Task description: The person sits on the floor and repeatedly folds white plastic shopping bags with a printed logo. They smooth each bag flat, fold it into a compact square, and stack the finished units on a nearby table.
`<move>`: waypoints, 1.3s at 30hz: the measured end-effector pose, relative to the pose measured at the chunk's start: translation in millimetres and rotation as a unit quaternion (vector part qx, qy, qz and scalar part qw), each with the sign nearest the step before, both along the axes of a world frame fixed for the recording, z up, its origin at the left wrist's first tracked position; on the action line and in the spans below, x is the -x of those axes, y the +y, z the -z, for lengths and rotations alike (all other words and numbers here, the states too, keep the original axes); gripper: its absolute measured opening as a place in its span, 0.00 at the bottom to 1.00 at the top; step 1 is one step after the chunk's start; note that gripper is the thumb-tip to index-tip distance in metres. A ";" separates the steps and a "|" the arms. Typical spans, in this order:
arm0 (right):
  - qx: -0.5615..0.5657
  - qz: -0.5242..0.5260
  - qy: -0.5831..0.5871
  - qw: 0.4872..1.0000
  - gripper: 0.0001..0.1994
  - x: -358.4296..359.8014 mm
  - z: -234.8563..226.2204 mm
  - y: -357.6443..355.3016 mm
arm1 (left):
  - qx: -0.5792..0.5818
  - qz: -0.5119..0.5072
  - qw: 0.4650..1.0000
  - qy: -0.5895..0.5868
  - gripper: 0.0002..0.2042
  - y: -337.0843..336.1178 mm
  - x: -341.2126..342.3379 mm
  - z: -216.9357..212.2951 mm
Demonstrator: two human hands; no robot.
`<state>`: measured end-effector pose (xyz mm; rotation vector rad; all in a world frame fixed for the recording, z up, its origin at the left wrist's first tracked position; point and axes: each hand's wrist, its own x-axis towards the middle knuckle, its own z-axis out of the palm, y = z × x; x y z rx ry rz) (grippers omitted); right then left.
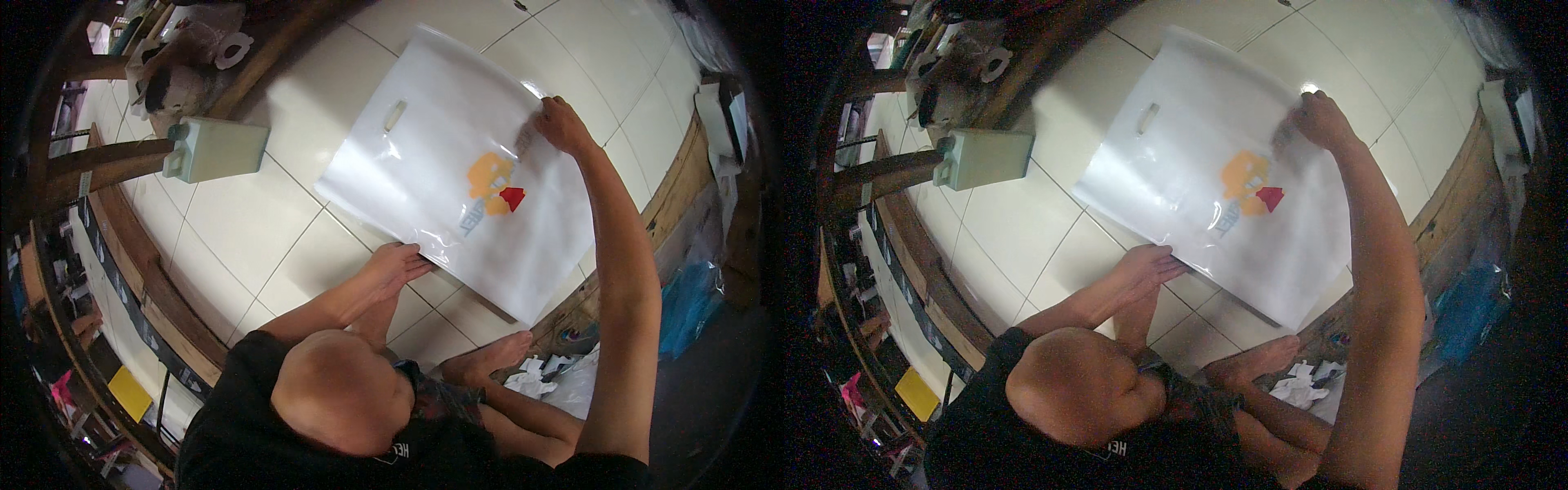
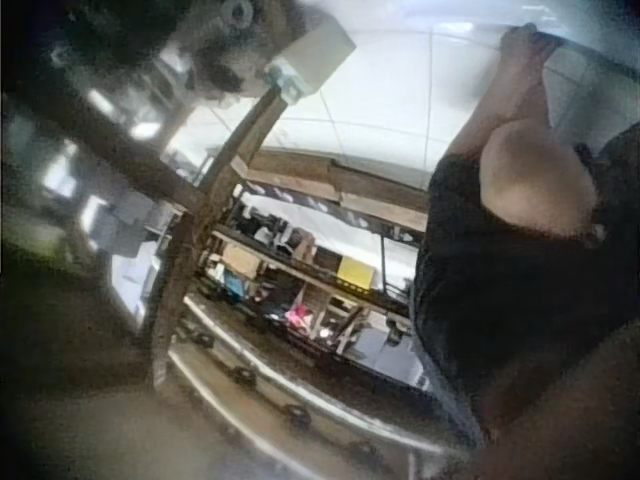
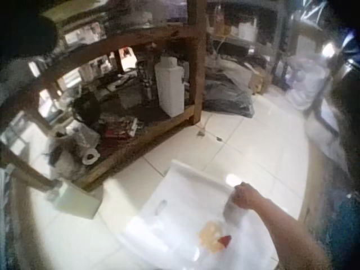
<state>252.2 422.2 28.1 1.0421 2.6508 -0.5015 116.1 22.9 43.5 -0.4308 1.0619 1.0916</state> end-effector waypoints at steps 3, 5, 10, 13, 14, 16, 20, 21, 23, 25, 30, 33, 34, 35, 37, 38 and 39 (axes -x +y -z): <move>-0.016 -0.001 0.018 1.000 0.20 -8.3 6.7 3.1 | 0.016 -0.002 1.000 -0.007 0.15 1.3 -1.0 4.7; -0.015 0.013 0.020 1.000 0.20 -11.7 7.0 3.6 | -0.010 0.011 1.000 -0.014 0.14 -0.1 4.4 3.4; -0.131 0.079 0.138 0.979 0.25 12.5 -28.3 -57.3 | -0.030 -0.001 0.999 0.015 0.12 -17.0 2.4 15.8; -0.012 0.008 0.168 0.986 0.30 1.4 -25.7 -119.4 | -0.028 0.005 0.998 0.051 0.11 -14.5 -0.7 17.6; 0.069 0.006 0.148 0.987 0.31 3.5 -35.2 -157.5 | -0.022 0.006 0.998 0.061 0.10 -18.1 -1.8 25.1; 0.122 -0.099 0.097 0.983 0.34 -6.0 -44.6 -215.6 | -0.021 0.010 0.997 0.070 0.09 -22.8 -7.5 33.3; 0.144 -0.117 0.024 0.982 0.37 -22.3 -49.0 -275.8 | -0.046 0.047 0.992 0.104 0.11 -25.8 -11.9 36.8; 0.137 -0.117 0.023 0.983 0.37 -25.3 -46.4 -281.8 | -0.055 0.067 0.989 0.117 0.12 -25.5 -12.1 36.3; 0.115 -0.110 0.057 0.986 0.37 -31.2 -36.8 -283.1 | -0.072 0.040 0.990 0.114 0.09 -20.7 -17.2 35.6; 0.107 -0.103 0.084 0.985 0.35 -33.0 -29.8 -283.9 | -0.080 0.038 0.989 0.122 0.08 -20.0 -19.8 38.3; 0.136 -0.078 0.128 0.979 0.30 -32.7 -30.1 -284.2 | -0.079 0.051 0.986 0.139 0.08 -24.1 -23.6 46.3; 0.167 -0.074 0.124 0.975 0.26 -35.1 -29.7 -275.7 | -0.066 0.039 0.990 0.115 0.08 -21.0 -24.0 47.1; 0.176 -0.065 0.124 0.974 0.26 -35.0 -29.5 -274.8 | -0.066 0.033 0.991 0.108 0.08 -21.2 -24.4 47.4; 0.186 -0.056 0.123 0.973 0.25 -34.9 -29.3 -274.2 | -0.066 0.027 0.992 0.101 0.08 -21.4 -24.7 47.5; 0.198 -0.042 0.118 0.972 0.24 -34.6 -30.5 -272.4 | -0.065 0.022 0.994 0.090 0.08 -20.9 -25.2 47.7; 0.201 -0.039 0.113 0.972 0.24 -34.2 -30.9 -271.7 | -0.064 0.023 0.994 0.087 0.08 -20.8 -25.2 47.9; 0.206 -0.035 0.108 0.972 0.23 -33.9 -31.0 -272.1 | -0.061 0.023 0.994 0.085 0.08 -20.9 -25.2 47.3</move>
